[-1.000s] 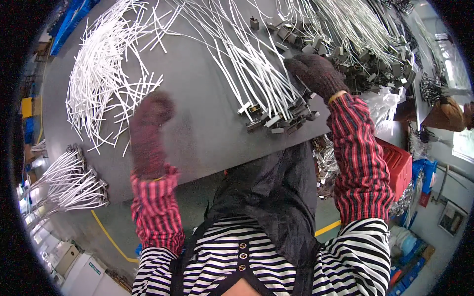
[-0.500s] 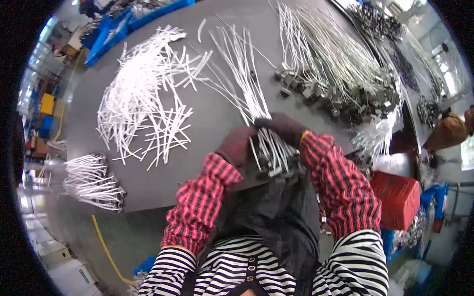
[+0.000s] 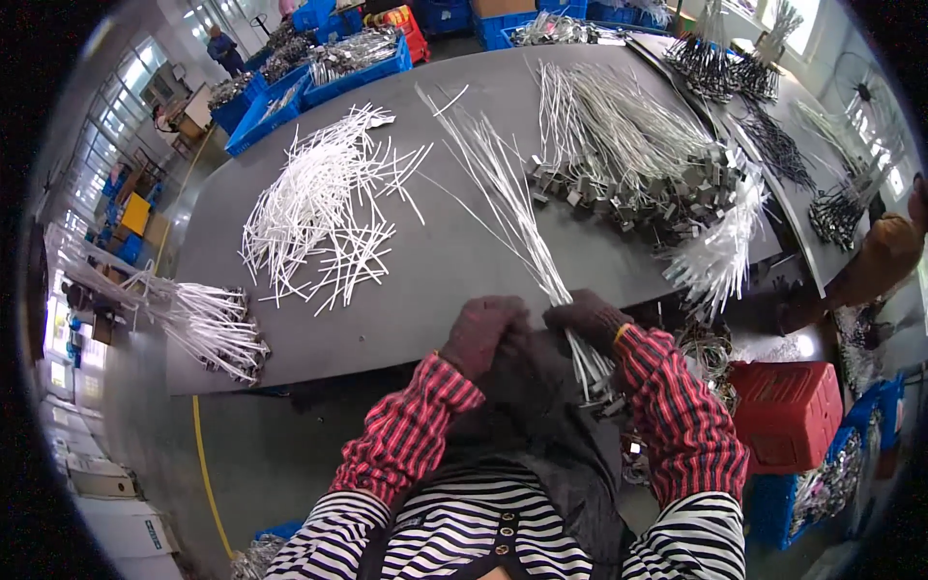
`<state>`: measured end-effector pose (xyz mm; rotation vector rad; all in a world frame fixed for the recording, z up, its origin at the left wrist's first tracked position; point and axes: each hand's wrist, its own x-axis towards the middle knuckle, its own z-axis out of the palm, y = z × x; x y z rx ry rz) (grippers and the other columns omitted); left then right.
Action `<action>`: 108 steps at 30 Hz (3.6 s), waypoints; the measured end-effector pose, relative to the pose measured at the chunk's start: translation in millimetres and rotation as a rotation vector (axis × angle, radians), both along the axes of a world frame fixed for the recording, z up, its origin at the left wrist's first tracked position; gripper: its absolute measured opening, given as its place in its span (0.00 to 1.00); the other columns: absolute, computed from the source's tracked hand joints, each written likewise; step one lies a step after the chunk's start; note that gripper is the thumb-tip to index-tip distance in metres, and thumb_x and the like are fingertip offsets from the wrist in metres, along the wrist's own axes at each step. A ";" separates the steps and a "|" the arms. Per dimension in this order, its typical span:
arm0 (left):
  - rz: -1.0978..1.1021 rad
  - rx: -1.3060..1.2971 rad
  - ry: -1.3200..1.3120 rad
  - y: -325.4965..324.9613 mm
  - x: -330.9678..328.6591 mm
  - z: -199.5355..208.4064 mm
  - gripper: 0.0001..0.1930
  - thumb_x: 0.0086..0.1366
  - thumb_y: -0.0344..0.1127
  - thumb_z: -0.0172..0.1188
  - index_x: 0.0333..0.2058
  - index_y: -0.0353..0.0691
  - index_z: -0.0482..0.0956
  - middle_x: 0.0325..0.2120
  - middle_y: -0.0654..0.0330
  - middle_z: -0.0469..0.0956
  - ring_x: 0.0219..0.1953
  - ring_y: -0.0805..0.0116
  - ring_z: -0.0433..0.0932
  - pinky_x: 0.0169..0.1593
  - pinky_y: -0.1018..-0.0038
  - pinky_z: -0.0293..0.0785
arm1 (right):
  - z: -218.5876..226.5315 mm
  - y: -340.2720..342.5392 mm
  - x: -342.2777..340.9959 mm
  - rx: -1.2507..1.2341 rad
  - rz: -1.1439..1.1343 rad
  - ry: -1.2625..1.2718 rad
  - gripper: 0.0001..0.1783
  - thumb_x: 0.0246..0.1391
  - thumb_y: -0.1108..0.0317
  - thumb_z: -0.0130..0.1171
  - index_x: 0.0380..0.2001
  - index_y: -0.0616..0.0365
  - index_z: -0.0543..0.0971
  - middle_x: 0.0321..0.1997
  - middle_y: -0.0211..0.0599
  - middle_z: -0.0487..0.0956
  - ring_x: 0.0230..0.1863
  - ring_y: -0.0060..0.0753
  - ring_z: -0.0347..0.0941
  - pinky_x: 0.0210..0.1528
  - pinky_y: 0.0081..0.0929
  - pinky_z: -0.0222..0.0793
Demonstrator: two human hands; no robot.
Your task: The person bundles wire assemblies with ties, gathers plastic strips from the table, and attaches the strips to individual wire components by hand.
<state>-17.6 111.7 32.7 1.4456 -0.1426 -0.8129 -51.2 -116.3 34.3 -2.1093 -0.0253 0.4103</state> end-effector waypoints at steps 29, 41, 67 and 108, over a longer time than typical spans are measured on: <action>-0.182 -0.383 -0.903 -29.1 68.4 279.1 0.21 0.64 0.42 0.66 0.50 0.33 0.80 0.43 0.55 0.82 0.48 0.70 0.80 0.50 0.72 0.77 | 176.3 69.8 102.3 -0.070 -0.086 -1.006 0.34 0.55 0.60 0.67 0.61 0.59 0.69 0.56 0.36 0.78 0.54 0.32 0.74 0.59 0.34 0.68; 0.076 -0.462 -0.999 -9.4 116.2 307.7 0.09 0.63 0.38 0.65 0.30 0.39 0.79 0.20 0.65 0.74 0.21 0.73 0.72 0.27 0.76 0.72 | 194.2 104.8 142.8 0.143 -0.158 -0.942 0.16 0.61 0.60 0.60 0.45 0.61 0.80 0.35 0.33 0.82 0.39 0.29 0.77 0.47 0.33 0.73; 0.320 -0.367 -0.812 -33.9 120.7 242.5 0.13 0.64 0.44 0.62 0.25 0.43 0.81 0.16 0.69 0.70 0.18 0.77 0.69 0.24 0.77 0.70 | -31.3 55.5 21.4 -0.379 -0.288 -0.454 0.25 0.51 0.54 0.61 0.52 0.49 0.78 0.45 0.49 0.78 0.48 0.57 0.75 0.51 0.48 0.72; 0.374 -0.044 -0.922 17.9 150.8 247.2 0.15 0.72 0.37 0.52 0.46 0.30 0.80 0.20 0.66 0.69 0.24 0.73 0.72 0.36 0.73 0.76 | -51.4 28.5 80.6 -0.636 -0.162 -0.505 0.20 0.55 0.67 0.53 0.52 0.50 0.77 0.53 0.40 0.78 0.60 0.48 0.71 0.60 0.43 0.69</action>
